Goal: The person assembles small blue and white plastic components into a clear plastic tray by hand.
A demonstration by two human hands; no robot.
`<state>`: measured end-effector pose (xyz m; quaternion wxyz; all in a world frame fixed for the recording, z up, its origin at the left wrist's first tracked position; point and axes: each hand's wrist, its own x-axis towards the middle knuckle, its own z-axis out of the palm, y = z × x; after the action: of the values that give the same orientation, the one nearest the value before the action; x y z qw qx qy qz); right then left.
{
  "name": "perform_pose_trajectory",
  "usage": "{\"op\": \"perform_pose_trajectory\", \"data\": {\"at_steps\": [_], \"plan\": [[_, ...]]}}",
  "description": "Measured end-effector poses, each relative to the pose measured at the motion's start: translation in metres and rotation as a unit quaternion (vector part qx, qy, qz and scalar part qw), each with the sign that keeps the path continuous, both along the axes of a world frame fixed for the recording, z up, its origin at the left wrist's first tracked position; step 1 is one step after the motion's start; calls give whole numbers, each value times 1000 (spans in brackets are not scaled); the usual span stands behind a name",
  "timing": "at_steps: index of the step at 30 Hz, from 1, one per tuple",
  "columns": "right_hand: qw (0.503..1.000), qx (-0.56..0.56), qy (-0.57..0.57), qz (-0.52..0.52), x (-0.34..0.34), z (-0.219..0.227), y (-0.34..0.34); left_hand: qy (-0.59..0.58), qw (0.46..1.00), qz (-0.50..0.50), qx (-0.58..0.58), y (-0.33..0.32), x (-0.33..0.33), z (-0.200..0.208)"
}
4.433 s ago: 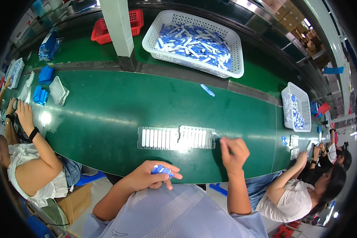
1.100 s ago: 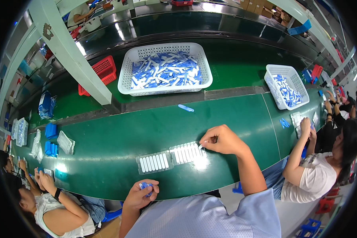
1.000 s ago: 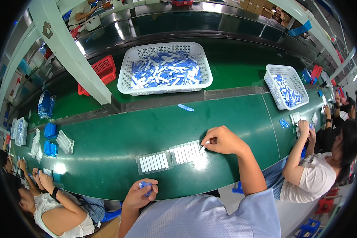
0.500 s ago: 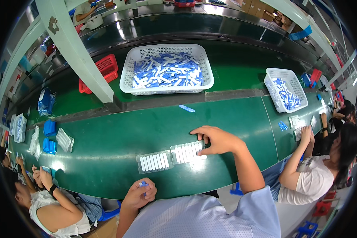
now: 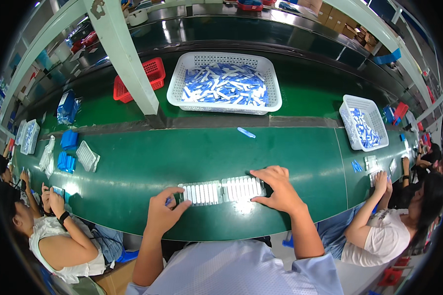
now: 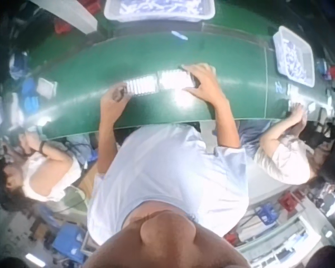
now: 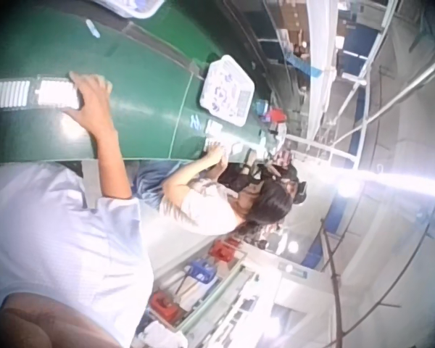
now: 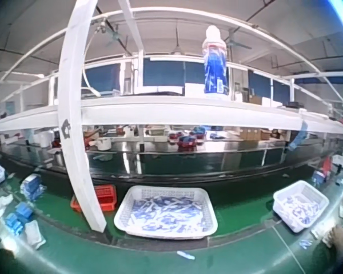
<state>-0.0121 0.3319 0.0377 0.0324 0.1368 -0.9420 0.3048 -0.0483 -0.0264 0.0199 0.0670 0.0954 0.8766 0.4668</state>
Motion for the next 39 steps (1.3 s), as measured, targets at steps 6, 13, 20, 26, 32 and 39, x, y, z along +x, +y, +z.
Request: {"op": "perform_pose_trajectory", "data": {"at_steps": [6, 13, 20, 26, 32, 39], "plan": [[1000, -2, -9, 28, -4, 6, -12, 95, 981, 6, -168, 2, 11, 12], [998, 16, 32, 56, -18, -5, -54, 213, 968, 134, -17, -28, 25, -26], [976, 14, 104, 191, -82, -19, -174, 294, 943, 69, -140, -66, 41, -24], [971, -1, 121, 208, -107, -36, -277, 293, 944, 66, -140, -66, 33, -31], [969, -90, 146, 176, -108, -42, -287, 283, 944, 111, -127, -67, 38, -36], [842, -530, 11, 98, -135, -74, -260, 253, 945, 194, -71, -63, 29, -30]]}}
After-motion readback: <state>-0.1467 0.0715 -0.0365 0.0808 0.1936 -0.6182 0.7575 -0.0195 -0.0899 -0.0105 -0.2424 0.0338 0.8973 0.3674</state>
